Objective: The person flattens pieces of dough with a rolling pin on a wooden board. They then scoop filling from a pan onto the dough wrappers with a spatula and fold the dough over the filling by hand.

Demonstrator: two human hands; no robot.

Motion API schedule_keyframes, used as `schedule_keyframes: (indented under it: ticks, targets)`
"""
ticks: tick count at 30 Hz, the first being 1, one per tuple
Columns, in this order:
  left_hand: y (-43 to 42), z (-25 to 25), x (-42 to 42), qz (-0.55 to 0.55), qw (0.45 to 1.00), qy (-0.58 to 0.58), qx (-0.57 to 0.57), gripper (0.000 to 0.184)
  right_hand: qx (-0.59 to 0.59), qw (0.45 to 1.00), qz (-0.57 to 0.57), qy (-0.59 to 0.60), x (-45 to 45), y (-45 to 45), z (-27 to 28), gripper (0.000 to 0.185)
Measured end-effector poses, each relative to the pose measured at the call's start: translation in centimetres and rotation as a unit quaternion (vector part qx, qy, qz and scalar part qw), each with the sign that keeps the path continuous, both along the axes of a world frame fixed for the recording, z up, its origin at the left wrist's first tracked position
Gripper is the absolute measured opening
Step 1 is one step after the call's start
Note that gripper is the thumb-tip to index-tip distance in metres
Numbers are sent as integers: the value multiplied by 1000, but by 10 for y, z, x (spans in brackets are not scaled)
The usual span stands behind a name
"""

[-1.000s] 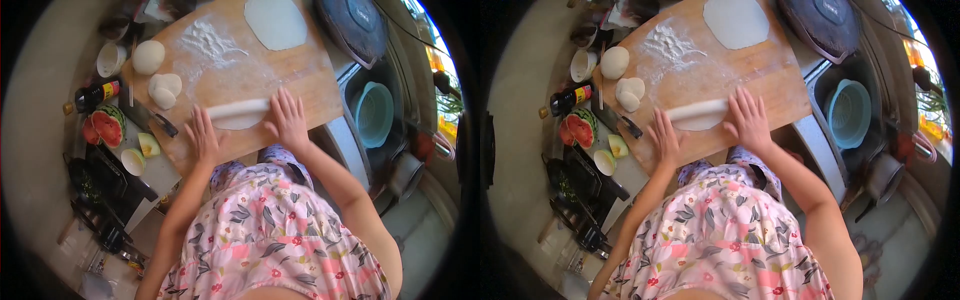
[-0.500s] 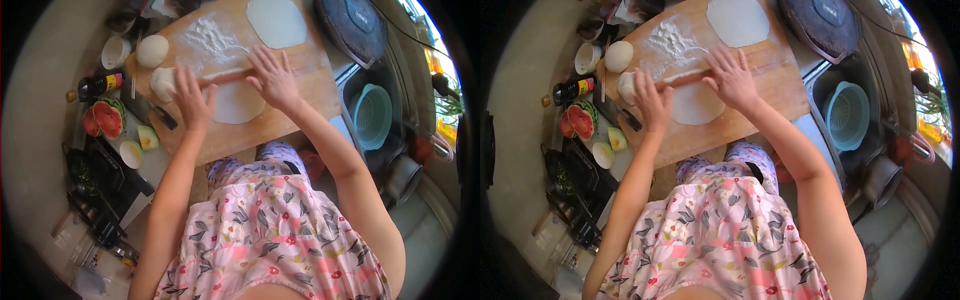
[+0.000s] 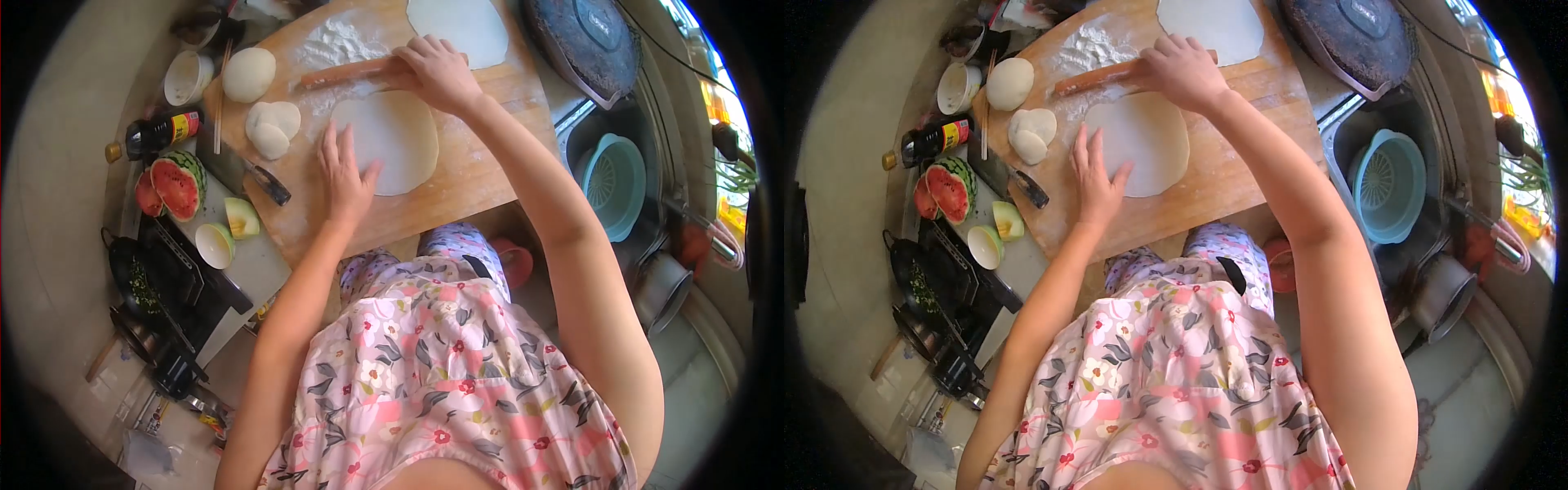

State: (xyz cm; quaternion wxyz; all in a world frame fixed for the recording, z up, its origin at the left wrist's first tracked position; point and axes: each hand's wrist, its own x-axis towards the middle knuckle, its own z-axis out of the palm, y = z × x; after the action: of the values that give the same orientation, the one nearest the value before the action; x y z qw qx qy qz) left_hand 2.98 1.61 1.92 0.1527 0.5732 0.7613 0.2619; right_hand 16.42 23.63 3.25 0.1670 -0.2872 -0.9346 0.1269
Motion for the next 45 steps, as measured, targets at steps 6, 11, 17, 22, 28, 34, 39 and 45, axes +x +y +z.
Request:
schedule_keyframes:
  ticks: [6,11,17,22,28,34,39,45]
  targets:
    - [29,8,-11,116,992,-48,-5,69,-80,997,-18,7,-17,-1,12,27]
    - [62,6,-35,182,964,-154,-121,47,20,999,16,20,-63,14,-10,38]
    - [58,-4,-41,110,993,-45,-10,25,29,996,3,90,-41,2,-16,39]
    - [27,26,-31,-13,999,-34,19,14,-67,990,50,113,10,-48,-13,33]
    - [-4,87,2,-39,989,-141,8,13,-329,938,-20,111,74,-83,30,19]
    - [16,139,55,-26,893,-446,-53,13,-498,858,-69,105,155,-74,108,16]
    - [95,61,74,14,866,-487,-115,19,-337,925,-172,-15,165,-10,70,19]
    - [133,-24,84,84,881,-439,-154,34,-253,910,-306,116,156,1,-6,25]
